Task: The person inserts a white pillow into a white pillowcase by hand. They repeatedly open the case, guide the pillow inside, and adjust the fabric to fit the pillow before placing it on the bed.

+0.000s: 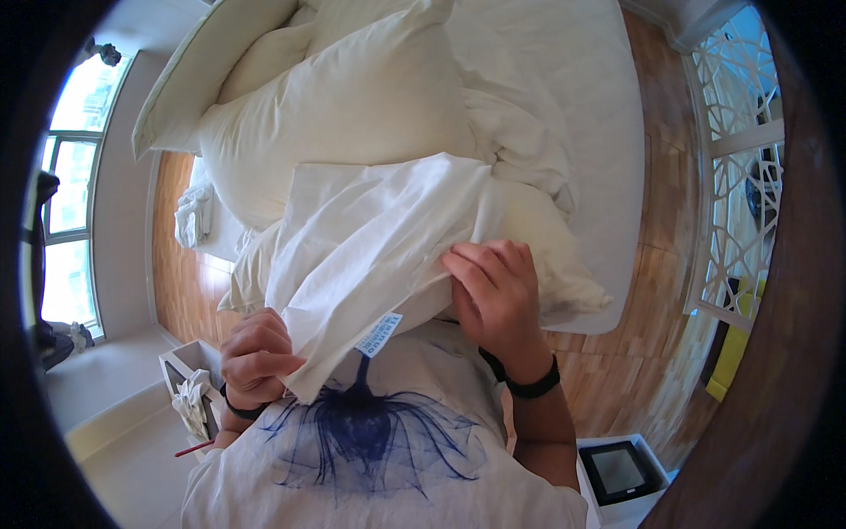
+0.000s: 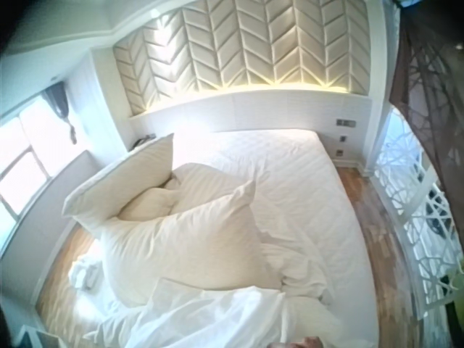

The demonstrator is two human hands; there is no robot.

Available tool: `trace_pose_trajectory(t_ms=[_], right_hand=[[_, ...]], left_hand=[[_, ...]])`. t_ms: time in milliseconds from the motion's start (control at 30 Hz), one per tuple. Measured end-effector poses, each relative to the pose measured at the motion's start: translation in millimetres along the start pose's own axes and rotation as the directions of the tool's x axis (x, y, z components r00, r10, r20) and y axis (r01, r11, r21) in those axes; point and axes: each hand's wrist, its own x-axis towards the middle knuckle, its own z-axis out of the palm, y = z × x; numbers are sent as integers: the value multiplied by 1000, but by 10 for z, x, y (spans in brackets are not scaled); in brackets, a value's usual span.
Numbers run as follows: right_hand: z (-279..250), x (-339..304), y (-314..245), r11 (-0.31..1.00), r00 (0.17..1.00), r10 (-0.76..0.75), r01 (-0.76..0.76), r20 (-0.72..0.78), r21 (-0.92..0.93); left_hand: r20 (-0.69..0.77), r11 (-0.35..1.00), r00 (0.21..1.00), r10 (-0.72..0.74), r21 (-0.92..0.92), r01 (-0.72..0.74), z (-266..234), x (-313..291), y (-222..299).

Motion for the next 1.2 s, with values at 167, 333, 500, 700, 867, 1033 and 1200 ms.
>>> trace_pose_trajectory(t_ms=[167,333,500,700,867,1033,1200], right_hand=[[60,55,134,995,1000,12,-10,20,-104],[60,14,220,990,999,33,-34,-10,-137],[-6,-22,292,984,985,170,-169,22,-54],[136,138,450,896,897,438,-432,-57,98],[311,326,635,757,754,649,-654,100,21],[450,401,791,692,697,692,-715,188,102],[445,328,846,749,760,650,-645,22,152]], left_hand=[[-146,999,988,-49,7,50,-115,-174,43],[-205,999,978,-51,1,53,-143,-320,20],[-239,997,968,-80,-1,82,-145,-338,-6],[-152,996,986,-69,-72,59,-140,-286,-57],[-172,998,984,-50,-38,44,-153,-279,-66],[-270,998,961,-66,-20,62,-206,-302,-33],[-328,999,944,-43,-28,35,-225,-418,-65]])
